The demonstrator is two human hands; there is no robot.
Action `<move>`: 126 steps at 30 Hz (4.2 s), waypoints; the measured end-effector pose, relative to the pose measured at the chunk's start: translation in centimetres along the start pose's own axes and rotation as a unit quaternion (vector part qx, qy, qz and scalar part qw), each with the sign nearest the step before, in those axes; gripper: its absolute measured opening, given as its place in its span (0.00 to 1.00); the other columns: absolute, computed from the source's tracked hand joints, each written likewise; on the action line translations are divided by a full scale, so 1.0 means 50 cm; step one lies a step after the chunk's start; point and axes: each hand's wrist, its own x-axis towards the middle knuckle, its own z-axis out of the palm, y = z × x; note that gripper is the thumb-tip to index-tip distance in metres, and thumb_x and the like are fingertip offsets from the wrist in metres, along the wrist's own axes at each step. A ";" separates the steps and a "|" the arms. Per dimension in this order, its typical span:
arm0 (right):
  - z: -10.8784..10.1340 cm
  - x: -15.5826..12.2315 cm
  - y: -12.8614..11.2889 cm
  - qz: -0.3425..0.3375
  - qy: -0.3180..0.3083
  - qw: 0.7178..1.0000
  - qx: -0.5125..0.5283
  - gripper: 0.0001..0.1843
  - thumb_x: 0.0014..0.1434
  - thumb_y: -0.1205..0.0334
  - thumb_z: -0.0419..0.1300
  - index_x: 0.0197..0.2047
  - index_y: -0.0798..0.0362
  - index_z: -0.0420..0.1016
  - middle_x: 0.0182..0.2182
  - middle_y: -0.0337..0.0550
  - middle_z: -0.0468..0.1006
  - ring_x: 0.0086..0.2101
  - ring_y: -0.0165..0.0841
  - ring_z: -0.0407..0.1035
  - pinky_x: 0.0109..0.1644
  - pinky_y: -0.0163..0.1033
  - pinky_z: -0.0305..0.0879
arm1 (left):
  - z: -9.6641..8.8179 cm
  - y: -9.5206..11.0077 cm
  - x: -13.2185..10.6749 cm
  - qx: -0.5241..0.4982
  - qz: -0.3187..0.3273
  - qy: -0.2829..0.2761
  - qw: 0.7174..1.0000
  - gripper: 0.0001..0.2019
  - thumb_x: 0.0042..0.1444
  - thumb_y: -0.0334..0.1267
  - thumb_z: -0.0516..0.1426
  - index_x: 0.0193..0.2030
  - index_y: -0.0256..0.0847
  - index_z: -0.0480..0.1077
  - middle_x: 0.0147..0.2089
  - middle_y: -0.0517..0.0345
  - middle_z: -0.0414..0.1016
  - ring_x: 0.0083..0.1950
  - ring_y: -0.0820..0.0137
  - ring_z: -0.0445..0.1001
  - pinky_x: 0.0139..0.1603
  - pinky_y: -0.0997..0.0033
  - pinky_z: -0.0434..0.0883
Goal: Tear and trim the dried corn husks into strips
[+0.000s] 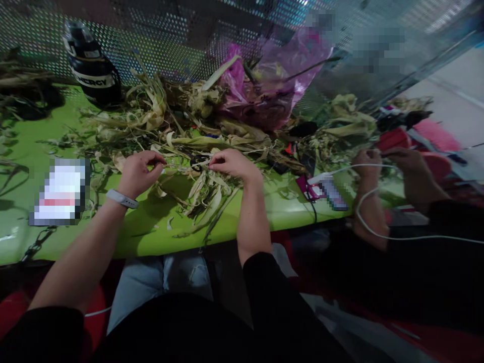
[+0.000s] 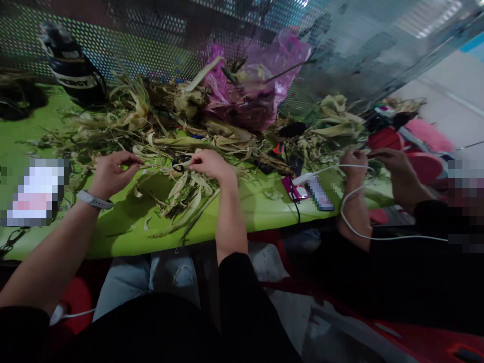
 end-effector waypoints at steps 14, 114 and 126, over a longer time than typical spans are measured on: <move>0.006 -0.002 0.020 0.104 -0.027 0.984 -0.142 0.09 0.47 0.56 0.71 0.27 0.50 0.79 0.27 0.40 0.80 0.27 0.32 0.69 0.30 0.37 0.56 | 0.010 -0.002 -0.001 0.091 0.068 -0.043 0.993 0.08 0.51 0.32 0.56 0.31 0.43 0.78 0.33 0.54 0.77 0.35 0.66 0.71 0.43 0.69 0.65; 0.076 0.058 -0.042 0.131 -0.005 0.971 -0.201 0.21 0.56 0.45 0.56 0.39 0.53 0.80 0.39 0.52 0.82 0.39 0.42 0.74 0.37 0.39 0.61 | -0.013 0.029 -0.002 -0.279 -0.197 0.004 0.940 0.13 0.45 0.44 0.68 0.30 0.38 0.74 0.28 0.59 0.76 0.28 0.75 0.72 0.29 0.77 0.66; 0.063 0.047 -0.038 0.154 -0.005 0.976 -0.152 0.14 0.50 0.50 0.60 0.32 0.52 0.80 0.35 0.46 0.82 0.35 0.37 0.72 0.33 0.36 0.56 | -0.008 0.011 0.005 -0.315 -0.189 0.105 0.924 0.14 0.40 0.43 0.70 0.32 0.41 0.74 0.28 0.63 0.74 0.23 0.79 0.61 0.22 0.75 0.54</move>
